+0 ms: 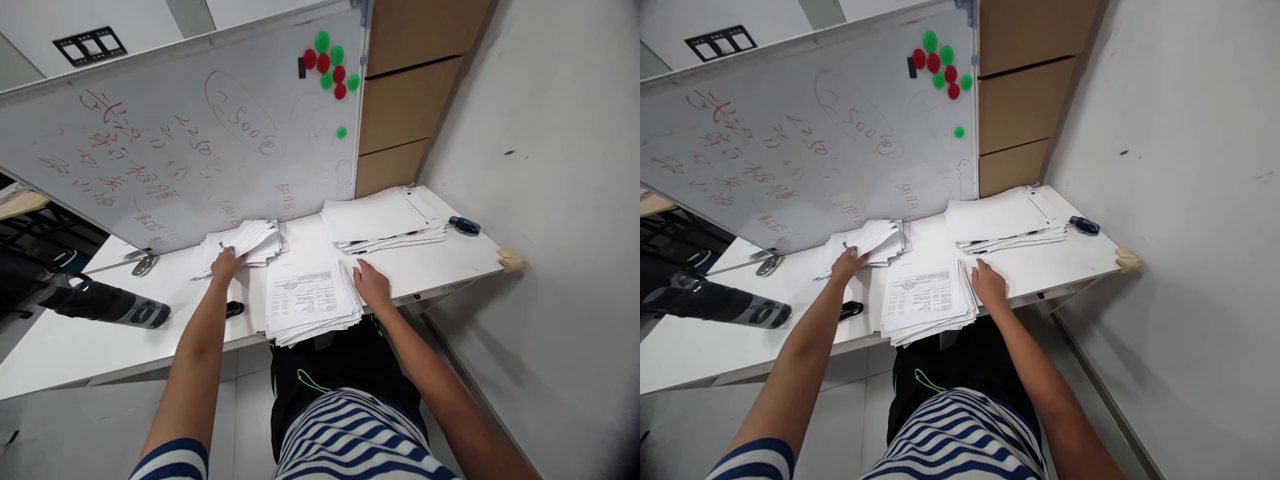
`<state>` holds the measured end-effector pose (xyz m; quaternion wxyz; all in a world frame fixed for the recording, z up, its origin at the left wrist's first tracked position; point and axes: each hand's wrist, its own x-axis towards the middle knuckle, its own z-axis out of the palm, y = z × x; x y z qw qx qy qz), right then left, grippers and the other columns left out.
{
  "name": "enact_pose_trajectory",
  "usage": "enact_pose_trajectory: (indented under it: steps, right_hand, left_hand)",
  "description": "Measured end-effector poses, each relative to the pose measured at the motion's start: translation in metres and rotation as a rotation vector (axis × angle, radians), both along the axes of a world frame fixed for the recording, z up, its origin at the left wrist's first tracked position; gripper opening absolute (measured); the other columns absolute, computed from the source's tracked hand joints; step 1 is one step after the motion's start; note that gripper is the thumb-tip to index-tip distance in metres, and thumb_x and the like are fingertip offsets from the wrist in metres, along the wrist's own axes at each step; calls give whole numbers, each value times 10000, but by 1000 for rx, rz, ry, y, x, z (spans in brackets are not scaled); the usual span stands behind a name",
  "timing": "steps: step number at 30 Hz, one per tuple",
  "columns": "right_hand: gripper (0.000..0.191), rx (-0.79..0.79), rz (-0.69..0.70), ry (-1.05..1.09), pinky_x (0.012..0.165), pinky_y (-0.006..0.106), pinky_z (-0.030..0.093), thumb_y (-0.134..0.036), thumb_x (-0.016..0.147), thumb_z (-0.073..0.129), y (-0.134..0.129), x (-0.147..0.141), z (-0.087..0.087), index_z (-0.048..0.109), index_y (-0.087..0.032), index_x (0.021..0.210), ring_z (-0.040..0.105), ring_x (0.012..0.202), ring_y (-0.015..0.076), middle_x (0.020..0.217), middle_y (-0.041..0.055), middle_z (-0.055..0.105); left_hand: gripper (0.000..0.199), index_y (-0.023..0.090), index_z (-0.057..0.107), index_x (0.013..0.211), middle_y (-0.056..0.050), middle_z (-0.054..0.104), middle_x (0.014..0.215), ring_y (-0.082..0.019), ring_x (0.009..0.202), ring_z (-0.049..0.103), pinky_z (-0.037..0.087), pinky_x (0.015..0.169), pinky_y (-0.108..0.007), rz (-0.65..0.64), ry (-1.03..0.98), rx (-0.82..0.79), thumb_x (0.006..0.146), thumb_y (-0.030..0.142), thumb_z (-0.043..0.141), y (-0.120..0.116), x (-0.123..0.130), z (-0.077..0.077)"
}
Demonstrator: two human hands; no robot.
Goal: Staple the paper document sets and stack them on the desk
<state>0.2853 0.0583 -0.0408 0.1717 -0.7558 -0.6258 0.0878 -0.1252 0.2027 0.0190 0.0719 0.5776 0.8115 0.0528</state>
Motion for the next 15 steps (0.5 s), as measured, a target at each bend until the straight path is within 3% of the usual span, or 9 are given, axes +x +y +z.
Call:
enact_pose_trajectory:
  steps: [6, 10, 15]
  right_hand:
    - [456, 13, -2, 12, 794, 317, 474, -338, 1019, 306, 1, 0, -2, 479, -159, 1401, 669, 1002, 253, 1246, 136, 664]
    - [453, 14, 1, 16, 796, 314, 468, -340, 1018, 313, 1, 1, -2, 481, -160, 1399, 666, 1009, 252, 1243, 140, 665]
    - [446, 44, 6, 11, 776, 328, 475, -334, 1008, 328, 0, 1, -3, 510, -163, 1376, 673, 980, 257, 1225, 118, 679]
  left_hand:
    - [572, 204, 576, 1253, -198, 654, 1217, -367, 1136, 598, 436, 892, -462, -32, 67, 10, 922, 598, 328, 0, -3, 0]
    - [571, 194, 627, 1168, -198, 681, 1141, -371, 1133, 602, 428, 914, -482, 21, 20, 35, 946, 578, 267, -1, -4, 3]
    - [596, 179, 576, 1302, -187, 660, 1227, -347, 1142, 611, 470, 901, -453, 22, -75, 170, 971, 549, 246, -22, -2, 16]
